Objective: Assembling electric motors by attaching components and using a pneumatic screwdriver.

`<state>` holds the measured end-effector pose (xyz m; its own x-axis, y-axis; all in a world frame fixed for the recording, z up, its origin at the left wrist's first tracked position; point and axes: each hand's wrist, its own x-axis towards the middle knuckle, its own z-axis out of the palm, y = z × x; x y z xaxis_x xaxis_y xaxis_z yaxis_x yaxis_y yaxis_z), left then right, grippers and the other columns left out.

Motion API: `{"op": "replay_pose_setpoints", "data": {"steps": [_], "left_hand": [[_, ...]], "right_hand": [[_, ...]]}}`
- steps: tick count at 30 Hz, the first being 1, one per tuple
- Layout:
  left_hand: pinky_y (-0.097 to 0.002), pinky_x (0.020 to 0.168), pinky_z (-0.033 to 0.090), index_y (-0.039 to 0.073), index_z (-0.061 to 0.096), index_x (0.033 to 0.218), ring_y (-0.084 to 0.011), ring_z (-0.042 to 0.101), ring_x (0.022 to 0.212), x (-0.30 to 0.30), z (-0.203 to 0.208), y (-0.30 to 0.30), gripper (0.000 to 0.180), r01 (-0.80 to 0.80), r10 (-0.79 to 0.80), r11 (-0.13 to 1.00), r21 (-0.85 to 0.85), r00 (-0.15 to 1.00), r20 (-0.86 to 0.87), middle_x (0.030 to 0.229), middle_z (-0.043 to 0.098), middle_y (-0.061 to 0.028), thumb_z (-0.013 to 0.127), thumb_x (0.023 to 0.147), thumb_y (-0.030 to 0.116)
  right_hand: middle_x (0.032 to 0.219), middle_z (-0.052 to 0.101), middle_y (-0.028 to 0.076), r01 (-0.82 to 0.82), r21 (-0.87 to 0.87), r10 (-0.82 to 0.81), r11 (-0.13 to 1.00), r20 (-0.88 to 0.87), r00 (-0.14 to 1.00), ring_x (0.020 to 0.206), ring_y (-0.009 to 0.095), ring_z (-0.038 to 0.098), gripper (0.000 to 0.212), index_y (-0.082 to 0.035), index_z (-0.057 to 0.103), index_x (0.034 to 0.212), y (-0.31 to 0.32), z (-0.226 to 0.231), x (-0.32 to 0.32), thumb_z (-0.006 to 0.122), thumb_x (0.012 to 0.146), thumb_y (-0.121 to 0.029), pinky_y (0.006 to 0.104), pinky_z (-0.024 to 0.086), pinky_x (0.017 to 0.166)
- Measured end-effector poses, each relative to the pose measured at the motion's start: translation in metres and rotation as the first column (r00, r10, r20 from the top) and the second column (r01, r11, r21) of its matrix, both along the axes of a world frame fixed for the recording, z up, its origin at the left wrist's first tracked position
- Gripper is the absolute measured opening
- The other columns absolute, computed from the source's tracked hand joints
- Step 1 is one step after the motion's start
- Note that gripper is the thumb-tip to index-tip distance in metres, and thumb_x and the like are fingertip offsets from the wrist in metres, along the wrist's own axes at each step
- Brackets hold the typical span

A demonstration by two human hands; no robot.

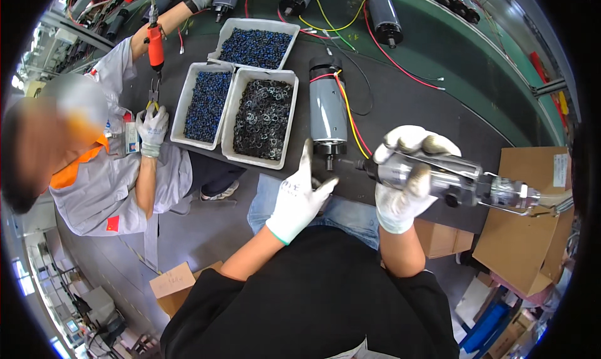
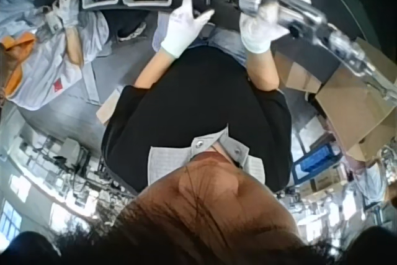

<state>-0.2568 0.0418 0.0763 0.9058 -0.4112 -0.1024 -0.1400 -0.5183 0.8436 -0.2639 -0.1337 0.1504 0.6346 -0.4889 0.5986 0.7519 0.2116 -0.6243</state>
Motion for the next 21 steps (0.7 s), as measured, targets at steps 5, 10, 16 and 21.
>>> {"op": "replay_pose_setpoints", "data": {"steps": [5, 10, 16, 21], "left_hand": [[-0.0389, 0.064, 0.054, 0.004, 0.016, 0.166, -0.028, 0.068, 0.064, 0.01, -0.019, -0.007, 0.102, -0.041, 0.044, 0.996, -0.084, 0.999, 0.03, 0.07, 0.065, -0.0111, 0.081, 0.089, 0.021], [-0.0387, 0.064, 0.054, 0.005, 0.015, 0.167, -0.0277, 0.068, 0.064, 0.013, -0.024, -0.001, 0.102, 0.003, 0.006, 0.988, -0.152, 0.998, 0.058, 0.072, 0.065, -0.0123, 0.08, 0.089, 0.017], [-0.0387, 0.064, 0.055, 0.005, 0.013, 0.167, -0.0278, 0.068, 0.065, 0.02, -0.017, 0.002, 0.104, 0.021, -0.017, 0.989, -0.144, 1.0, 0.023, 0.075, 0.066, -0.0131, 0.08, 0.089, 0.015], [-0.0394, 0.065, 0.055, 0.005, 0.012, 0.167, -0.0287, 0.068, 0.066, 0.022, -0.015, 0.004, 0.104, 0.027, -0.027, 0.989, -0.147, 1.0, 0.007, 0.076, 0.066, -0.0138, 0.08, 0.089, 0.015]], "right_hand": [[0.106, 0.065, 0.019, 0.076, -0.012, -0.077, 0.997, -0.132, 0.988, 0.091, 0.027, 0.066, 0.037, -0.004, 0.052, 0.127, 0.027, -0.02, 0.009, 0.072, 0.098, -0.017, 0.0367, 0.06, 0.069], [0.108, 0.065, 0.02, 0.078, -0.164, -0.114, 0.983, -0.218, 0.969, 0.092, 0.025, 0.066, 0.039, -0.003, 0.051, 0.128, 0.034, -0.03, 0.01, 0.072, 0.098, -0.016, 0.035, 0.06, 0.071], [0.109, 0.065, 0.019, 0.082, -0.148, -0.117, 0.986, -0.246, 0.962, 0.092, 0.024, 0.066, 0.039, -0.003, 0.051, 0.13, 0.038, -0.025, 0.016, 0.071, 0.099, -0.016, 0.0343, 0.06, 0.072], [0.109, 0.065, 0.019, 0.098, -0.148, -0.138, 0.984, -0.288, 0.948, 0.092, 0.024, 0.065, 0.039, -0.004, 0.05, 0.13, 0.039, -0.02, 0.021, 0.07, 0.099, -0.016, 0.0346, 0.06, 0.072]]}}
